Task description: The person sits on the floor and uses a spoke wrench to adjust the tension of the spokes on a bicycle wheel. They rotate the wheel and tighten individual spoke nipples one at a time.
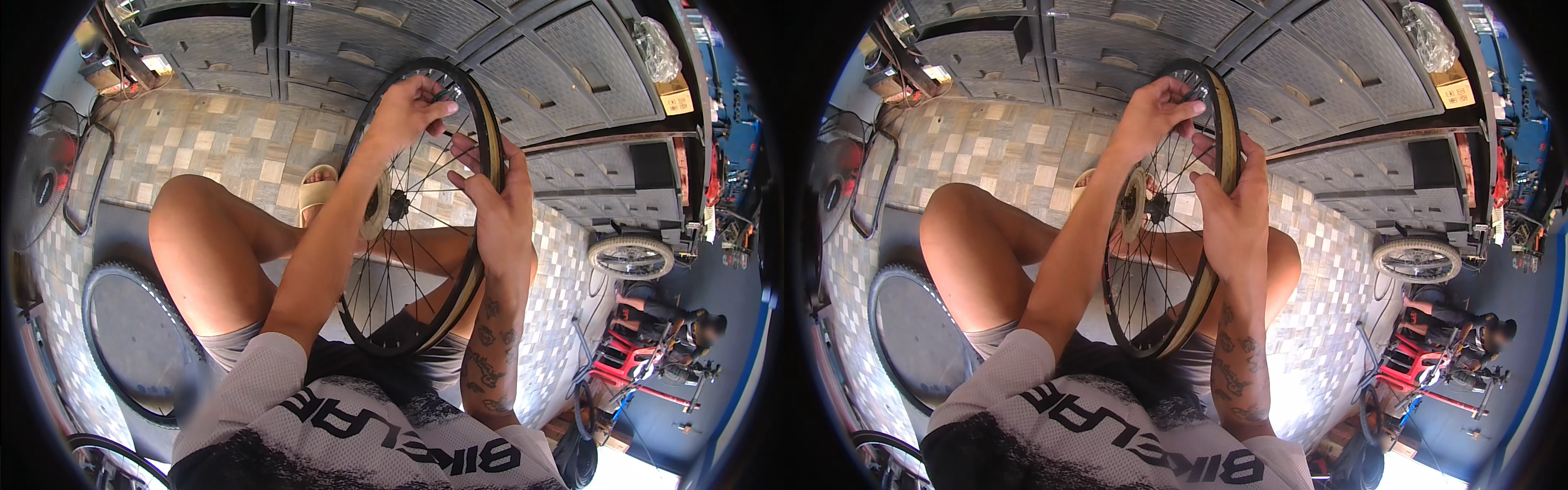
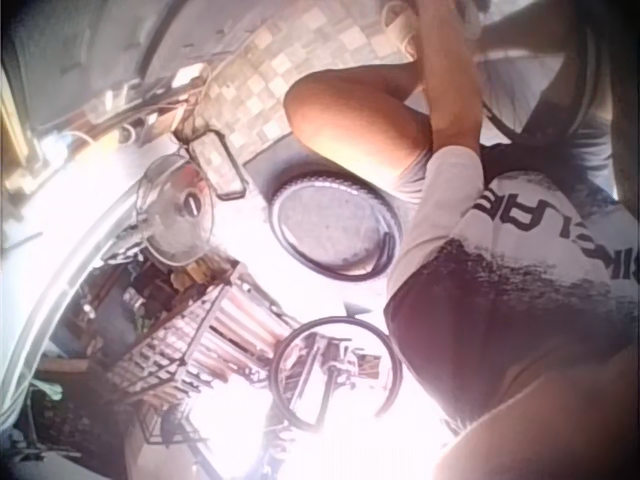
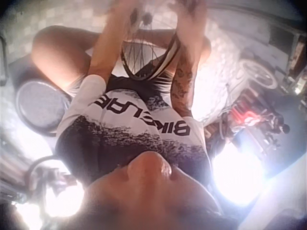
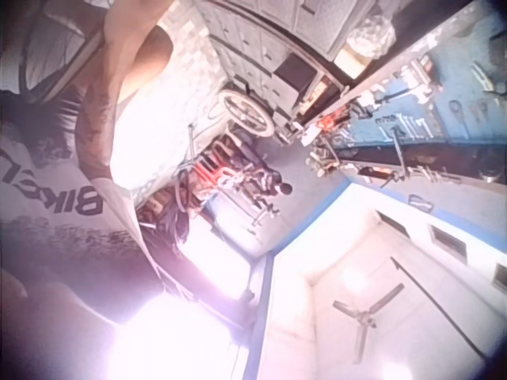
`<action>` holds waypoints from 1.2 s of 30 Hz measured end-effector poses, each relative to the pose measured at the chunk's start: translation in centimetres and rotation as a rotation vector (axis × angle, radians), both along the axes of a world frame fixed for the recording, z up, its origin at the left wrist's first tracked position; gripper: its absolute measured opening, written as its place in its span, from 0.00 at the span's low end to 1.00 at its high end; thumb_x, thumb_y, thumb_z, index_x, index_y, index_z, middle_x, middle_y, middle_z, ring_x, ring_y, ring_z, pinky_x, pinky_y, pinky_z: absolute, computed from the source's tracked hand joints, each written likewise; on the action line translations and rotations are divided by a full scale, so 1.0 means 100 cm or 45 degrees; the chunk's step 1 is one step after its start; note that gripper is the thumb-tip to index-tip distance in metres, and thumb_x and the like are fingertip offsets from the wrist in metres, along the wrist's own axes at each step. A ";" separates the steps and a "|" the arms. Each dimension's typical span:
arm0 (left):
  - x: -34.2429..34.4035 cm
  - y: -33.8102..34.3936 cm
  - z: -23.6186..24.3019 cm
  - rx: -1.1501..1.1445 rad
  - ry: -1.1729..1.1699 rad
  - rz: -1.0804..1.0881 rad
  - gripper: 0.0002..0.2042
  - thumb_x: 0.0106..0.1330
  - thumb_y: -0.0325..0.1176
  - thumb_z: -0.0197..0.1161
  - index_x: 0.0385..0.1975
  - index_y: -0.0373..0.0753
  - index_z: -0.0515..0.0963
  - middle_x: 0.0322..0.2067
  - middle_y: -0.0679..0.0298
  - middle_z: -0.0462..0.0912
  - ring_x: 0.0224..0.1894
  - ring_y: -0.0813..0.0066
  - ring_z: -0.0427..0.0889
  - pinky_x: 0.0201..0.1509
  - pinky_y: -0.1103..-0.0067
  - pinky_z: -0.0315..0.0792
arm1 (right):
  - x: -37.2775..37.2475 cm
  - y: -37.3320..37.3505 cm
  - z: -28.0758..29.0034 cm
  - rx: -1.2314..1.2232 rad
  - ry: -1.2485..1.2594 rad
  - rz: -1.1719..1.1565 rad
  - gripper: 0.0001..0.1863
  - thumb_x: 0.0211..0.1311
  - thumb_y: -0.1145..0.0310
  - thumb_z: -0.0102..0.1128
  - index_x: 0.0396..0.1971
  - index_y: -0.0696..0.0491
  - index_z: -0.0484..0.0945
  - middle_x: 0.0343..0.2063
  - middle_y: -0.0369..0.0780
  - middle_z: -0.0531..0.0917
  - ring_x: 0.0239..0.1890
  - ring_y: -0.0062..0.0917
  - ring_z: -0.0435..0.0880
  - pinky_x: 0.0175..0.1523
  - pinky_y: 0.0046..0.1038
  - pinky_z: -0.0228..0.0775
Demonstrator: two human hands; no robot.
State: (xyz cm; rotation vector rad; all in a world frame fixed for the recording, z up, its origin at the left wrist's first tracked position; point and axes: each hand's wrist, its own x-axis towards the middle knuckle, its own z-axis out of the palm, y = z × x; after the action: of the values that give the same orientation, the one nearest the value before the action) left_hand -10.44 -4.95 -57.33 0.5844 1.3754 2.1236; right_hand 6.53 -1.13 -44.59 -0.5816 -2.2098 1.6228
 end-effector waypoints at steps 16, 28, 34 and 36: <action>0.025 0.007 -0.008 0.390 -0.372 0.218 0.10 0.71 0.30 0.70 0.44 0.29 0.81 0.36 0.58 0.87 0.30 0.75 0.80 0.35 0.77 0.73 | 0.001 0.002 0.001 -0.033 -0.028 -0.024 0.29 0.66 0.81 0.50 0.68 0.67 0.61 0.60 0.52 0.79 0.64 0.34 0.80 0.64 0.38 0.78; 0.021 0.010 -0.014 0.307 -0.288 0.167 0.15 0.67 0.35 0.75 0.40 0.29 0.79 0.34 0.59 0.86 0.35 0.74 0.83 0.39 0.77 0.75 | 0.003 0.004 0.002 -0.041 -0.008 -0.026 0.29 0.66 0.82 0.48 0.68 0.67 0.62 0.60 0.52 0.80 0.64 0.34 0.80 0.65 0.39 0.78; 0.017 0.019 -0.008 -0.103 -0.150 0.147 0.18 0.67 0.35 0.75 0.46 0.32 0.75 0.38 0.57 0.86 0.38 0.72 0.85 0.37 0.70 0.78 | 0.004 0.004 0.003 -0.078 0.016 -0.046 0.28 0.67 0.82 0.49 0.68 0.67 0.63 0.58 0.50 0.81 0.62 0.32 0.80 0.64 0.36 0.78; 0.017 0.011 -0.012 0.349 -0.520 0.058 0.18 0.66 0.36 0.75 0.46 0.33 0.75 0.39 0.57 0.87 0.38 0.70 0.86 0.38 0.70 0.79 | 0.005 0.004 0.004 -0.097 0.032 -0.055 0.27 0.68 0.83 0.50 0.68 0.67 0.63 0.58 0.49 0.81 0.62 0.31 0.80 0.63 0.35 0.78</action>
State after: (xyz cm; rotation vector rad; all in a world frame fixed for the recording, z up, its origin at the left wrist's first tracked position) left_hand -8.79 -3.89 -58.51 0.2000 0.8901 2.3240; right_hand 7.03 -0.71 -44.22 -0.6217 -2.1104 1.6886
